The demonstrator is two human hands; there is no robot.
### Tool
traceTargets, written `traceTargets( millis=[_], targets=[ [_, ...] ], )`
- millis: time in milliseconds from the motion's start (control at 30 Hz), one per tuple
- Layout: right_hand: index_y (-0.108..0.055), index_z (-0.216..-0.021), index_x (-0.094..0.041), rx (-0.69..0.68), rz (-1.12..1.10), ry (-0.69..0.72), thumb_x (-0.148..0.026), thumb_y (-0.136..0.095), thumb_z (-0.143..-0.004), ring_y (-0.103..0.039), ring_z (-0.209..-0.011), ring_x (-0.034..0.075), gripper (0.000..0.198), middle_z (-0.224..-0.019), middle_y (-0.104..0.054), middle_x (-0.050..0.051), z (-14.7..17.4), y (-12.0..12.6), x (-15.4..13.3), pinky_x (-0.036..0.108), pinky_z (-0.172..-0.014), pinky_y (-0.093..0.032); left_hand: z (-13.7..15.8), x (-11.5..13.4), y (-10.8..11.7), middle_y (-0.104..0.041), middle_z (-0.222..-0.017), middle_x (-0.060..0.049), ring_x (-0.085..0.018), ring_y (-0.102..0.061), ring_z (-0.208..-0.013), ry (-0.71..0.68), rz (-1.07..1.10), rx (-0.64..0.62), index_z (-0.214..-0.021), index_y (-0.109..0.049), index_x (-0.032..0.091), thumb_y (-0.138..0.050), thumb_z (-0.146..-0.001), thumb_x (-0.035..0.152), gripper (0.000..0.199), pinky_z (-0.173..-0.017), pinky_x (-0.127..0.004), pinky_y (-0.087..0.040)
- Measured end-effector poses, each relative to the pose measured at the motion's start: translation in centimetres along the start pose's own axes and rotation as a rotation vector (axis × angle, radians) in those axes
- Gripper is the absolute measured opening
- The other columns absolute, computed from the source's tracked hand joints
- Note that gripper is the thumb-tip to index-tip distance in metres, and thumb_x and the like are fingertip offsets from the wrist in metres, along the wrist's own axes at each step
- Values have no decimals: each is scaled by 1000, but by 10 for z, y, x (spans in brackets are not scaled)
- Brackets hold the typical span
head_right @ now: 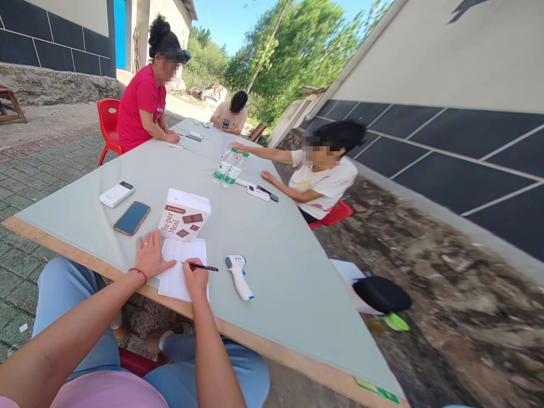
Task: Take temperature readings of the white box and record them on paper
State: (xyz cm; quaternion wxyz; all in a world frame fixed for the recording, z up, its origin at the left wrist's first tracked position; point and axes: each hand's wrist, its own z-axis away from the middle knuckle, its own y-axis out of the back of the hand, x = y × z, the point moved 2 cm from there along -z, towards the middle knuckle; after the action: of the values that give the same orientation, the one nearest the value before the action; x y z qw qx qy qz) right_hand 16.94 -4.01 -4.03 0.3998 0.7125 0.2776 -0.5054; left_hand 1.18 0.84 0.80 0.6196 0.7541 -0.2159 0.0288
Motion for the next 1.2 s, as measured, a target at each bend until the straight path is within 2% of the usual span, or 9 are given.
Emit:
traceTargets(
  millis=[1200],
  targets=[
    [-59,-67,-21,-1,13,33,-38,-52,-68,-55,-63,19,18,-59,-62,-1,0,-1,0,31,-65,-46,0,-1,0,-39,-146,-27,-38,-29,-139,9,-3,-37,-149,-19,2,-66,-68,57,108,-115,-55,-12]
  ],
)
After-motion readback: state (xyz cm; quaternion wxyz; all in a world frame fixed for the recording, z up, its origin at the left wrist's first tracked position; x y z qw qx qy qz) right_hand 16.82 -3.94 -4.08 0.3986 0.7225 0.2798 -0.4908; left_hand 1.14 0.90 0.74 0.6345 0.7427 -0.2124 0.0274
